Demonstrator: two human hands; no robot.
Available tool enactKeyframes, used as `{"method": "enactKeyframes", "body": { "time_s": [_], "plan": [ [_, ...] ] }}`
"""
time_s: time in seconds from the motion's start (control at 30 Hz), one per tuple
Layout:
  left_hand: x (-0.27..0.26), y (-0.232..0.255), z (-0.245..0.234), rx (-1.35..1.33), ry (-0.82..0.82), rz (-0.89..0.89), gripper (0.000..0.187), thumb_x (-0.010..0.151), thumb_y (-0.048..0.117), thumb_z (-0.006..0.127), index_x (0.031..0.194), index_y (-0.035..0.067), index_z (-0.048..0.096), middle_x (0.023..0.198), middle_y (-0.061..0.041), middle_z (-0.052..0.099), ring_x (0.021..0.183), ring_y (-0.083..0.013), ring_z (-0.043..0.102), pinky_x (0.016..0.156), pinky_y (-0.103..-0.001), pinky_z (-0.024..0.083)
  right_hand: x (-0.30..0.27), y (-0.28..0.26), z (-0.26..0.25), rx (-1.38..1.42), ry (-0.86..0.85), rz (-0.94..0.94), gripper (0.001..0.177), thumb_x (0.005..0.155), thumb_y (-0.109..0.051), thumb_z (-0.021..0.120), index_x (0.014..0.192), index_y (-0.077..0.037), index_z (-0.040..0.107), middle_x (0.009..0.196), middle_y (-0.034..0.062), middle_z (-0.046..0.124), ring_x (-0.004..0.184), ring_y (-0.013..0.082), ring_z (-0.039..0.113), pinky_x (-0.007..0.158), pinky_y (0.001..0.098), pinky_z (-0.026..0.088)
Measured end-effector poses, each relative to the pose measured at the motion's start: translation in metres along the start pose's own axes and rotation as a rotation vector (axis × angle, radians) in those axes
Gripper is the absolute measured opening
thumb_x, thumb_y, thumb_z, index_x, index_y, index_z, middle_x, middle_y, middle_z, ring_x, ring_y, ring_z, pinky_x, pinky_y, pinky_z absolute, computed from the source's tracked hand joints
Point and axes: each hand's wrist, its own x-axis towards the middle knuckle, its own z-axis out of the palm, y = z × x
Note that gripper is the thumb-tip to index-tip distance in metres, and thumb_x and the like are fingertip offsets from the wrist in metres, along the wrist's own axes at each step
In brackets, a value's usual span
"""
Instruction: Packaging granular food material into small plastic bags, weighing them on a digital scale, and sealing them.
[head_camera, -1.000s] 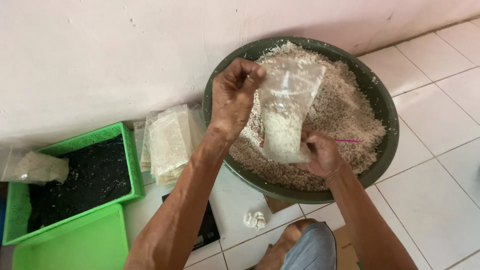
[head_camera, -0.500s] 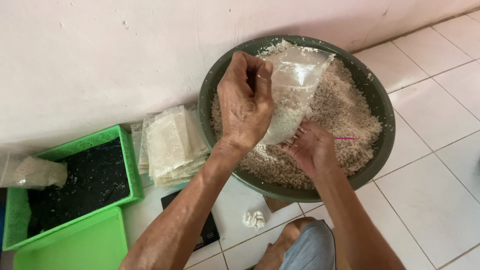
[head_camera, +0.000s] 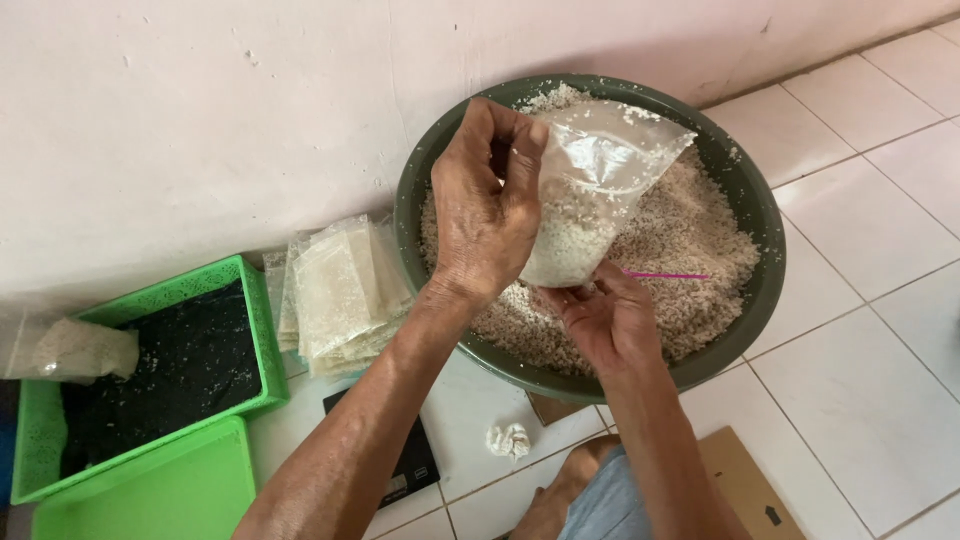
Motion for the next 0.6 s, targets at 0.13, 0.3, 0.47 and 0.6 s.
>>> {"method": "enactKeyframes", "body": {
  "time_s": [0.13, 0.3, 0.47, 0.6],
  "plan": [
    [0.006, 0.009, -0.003, 0.042, -0.105, 0.042, 0.02, 0.098, 0.022, 0.053, 0.085, 0.008, 0.047, 0.066, 0.004, 0.04, 0.054, -0.0066, 0.037, 0.046, -0.022, 0.036, 0.0, 0.003, -0.006, -0.118, -0.092, -0.12, 0.047, 0.076, -0.002, 0.06, 0.117, 0.017, 0.048, 0.12, 0.0274, 0.049, 0.112, 0.0343, 0.056, 0.099, 0.0465, 0.053],
    [0.006, 0.001, 0.008, 0.007, -0.071, 0.061, 0.012, 0.095, 0.012, 0.056, 0.086, 0.008, 0.05, 0.065, 0.003, 0.043, 0.049, -0.0079, 0.039, 0.04, -0.021, 0.036, -0.009, 0.005, 0.006, -0.305, -0.052, -0.251, 0.032, 0.085, -0.009, 0.056, 0.115, 0.003, 0.051, 0.112, 0.0166, 0.05, 0.101, 0.0237, 0.053, 0.095, 0.0382, 0.052],
    [0.013, -0.008, 0.017, 0.079, -0.036, 0.075, 0.012, 0.094, 0.009, 0.056, 0.084, 0.01, 0.048, 0.062, 0.004, 0.044, 0.048, -0.0077, 0.04, 0.04, -0.022, 0.038, -0.015, 0.001, 0.0, -0.512, 0.037, -0.34, 0.029, 0.092, -0.022, 0.052, 0.116, -0.005, 0.054, 0.11, 0.008, 0.051, 0.11, 0.0225, 0.051, 0.102, 0.0427, 0.042],
    [0.016, -0.014, 0.015, 0.126, -0.035, 0.1, 0.014, 0.093, 0.007, 0.056, 0.083, 0.011, 0.047, 0.061, 0.005, 0.042, 0.047, -0.0064, 0.037, 0.04, -0.021, 0.036, -0.015, 0.002, 0.007, -0.634, 0.024, -0.51, 0.046, 0.093, -0.029, 0.049, 0.135, -0.009, 0.047, 0.12, 0.0031, 0.048, 0.113, 0.0177, 0.046, 0.102, 0.0401, 0.041]
  ]
}}
